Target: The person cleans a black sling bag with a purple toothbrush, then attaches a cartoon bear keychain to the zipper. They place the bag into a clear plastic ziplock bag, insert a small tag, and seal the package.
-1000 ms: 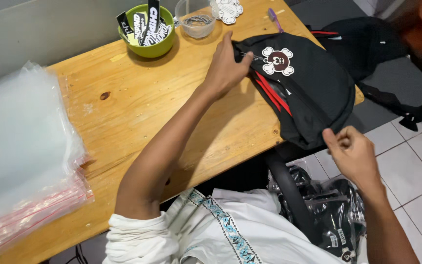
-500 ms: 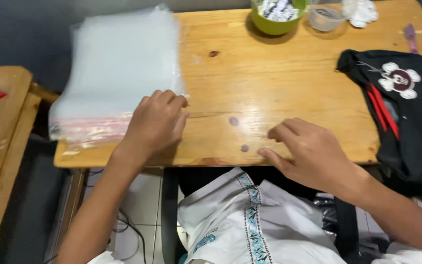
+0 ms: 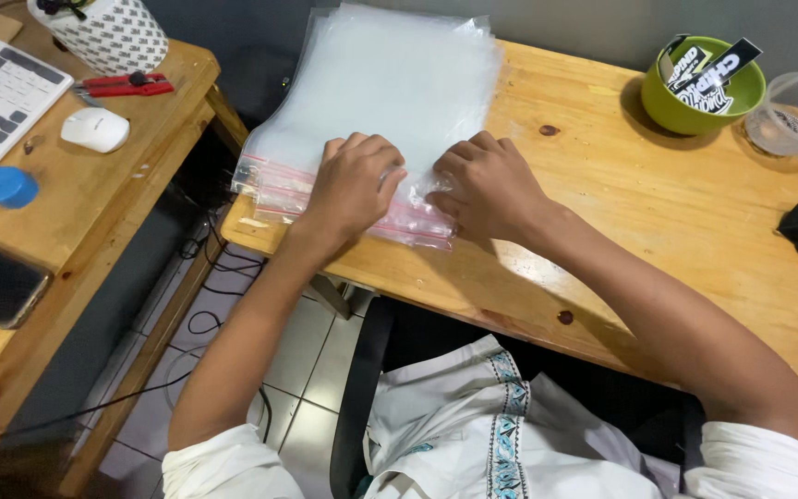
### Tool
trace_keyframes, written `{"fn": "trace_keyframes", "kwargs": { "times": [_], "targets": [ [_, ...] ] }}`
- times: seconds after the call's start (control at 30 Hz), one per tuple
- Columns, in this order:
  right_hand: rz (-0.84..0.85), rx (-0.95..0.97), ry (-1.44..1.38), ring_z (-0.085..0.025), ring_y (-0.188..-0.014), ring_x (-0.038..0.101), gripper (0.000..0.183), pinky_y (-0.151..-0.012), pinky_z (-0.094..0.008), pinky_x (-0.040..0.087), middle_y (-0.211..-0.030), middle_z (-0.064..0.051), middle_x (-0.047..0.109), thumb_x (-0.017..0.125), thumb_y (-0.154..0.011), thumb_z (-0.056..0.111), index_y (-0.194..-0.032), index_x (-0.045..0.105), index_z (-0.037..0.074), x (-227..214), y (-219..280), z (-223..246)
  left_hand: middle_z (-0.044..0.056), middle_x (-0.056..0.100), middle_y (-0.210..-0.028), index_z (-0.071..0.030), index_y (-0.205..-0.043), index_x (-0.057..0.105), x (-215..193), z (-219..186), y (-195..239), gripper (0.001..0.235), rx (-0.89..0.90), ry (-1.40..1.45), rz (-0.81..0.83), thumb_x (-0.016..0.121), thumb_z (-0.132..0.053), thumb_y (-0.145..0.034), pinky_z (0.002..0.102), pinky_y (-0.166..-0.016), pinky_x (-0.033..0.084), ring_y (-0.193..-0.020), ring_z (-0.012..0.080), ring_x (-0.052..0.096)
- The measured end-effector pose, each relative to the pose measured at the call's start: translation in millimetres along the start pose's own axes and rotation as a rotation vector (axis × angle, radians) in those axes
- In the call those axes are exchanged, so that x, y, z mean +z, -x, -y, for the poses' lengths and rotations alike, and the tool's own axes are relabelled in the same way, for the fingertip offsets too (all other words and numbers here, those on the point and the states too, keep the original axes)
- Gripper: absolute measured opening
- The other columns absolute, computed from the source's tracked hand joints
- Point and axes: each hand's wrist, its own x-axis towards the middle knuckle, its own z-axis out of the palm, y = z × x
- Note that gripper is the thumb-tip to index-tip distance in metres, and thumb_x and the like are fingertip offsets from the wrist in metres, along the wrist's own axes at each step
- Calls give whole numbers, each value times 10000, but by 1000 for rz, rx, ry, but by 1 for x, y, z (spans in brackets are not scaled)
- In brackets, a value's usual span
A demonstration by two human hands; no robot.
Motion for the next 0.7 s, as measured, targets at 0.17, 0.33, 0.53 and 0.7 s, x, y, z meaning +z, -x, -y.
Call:
{"fn": "trace_keyframes", "kwargs": {
  "times": [0.17, 0.33, 0.53, 0.7],
  "targets": [
    [-266, -42, 22, -226, -997, 650, 248, -821, -361, 486, -979, 1, 708, 738, -843, 343, -1025, 733, 175, -4, 50, -20, -36, 652, -920, -218, -1030, 661, 15, -42, -13, 152, 82, 61, -81, 546, -316, -1017, 403, -960, 425, -963, 184, 652],
    [-310, 25, 63, -216, -998, 645, 224, -840, -368, 494, -972, 5, 685, 737, -856, 327, -1009, 710, 166, -29, 138, -43, -29, 654, -929, -219, -1053, 645, 29, -128, -20, 171, 239, 94, -84, 519, -331, -1024, 419, -973, 415, -973, 180, 655],
    [-116, 259, 81, -220, -1059, 669, 176, -856, -375, 504, -1014, 3, 716, 730, -845, 271, -976, 723, 153, -47, 244, -54, 27, 651, -1020, -168, -1187, 617, 56, -218, -15, 308, 469, 94, 3, 652, -287, -905, 421, -868, 440, -1005, 239, 629],
    [-41, 358, 107, -227, -1115, 669, 219, -861, -379, 525, -1045, 9, 726, 732, -789, 271, -978, 714, 161, -47, 305, -72, 113, 530, -1099, -119, -1231, 572, 68, -249, -10, 594, 579, 116, 70, 821, -318, -729, 420, -792, 476, -1054, 339, 563]
  ]
}}
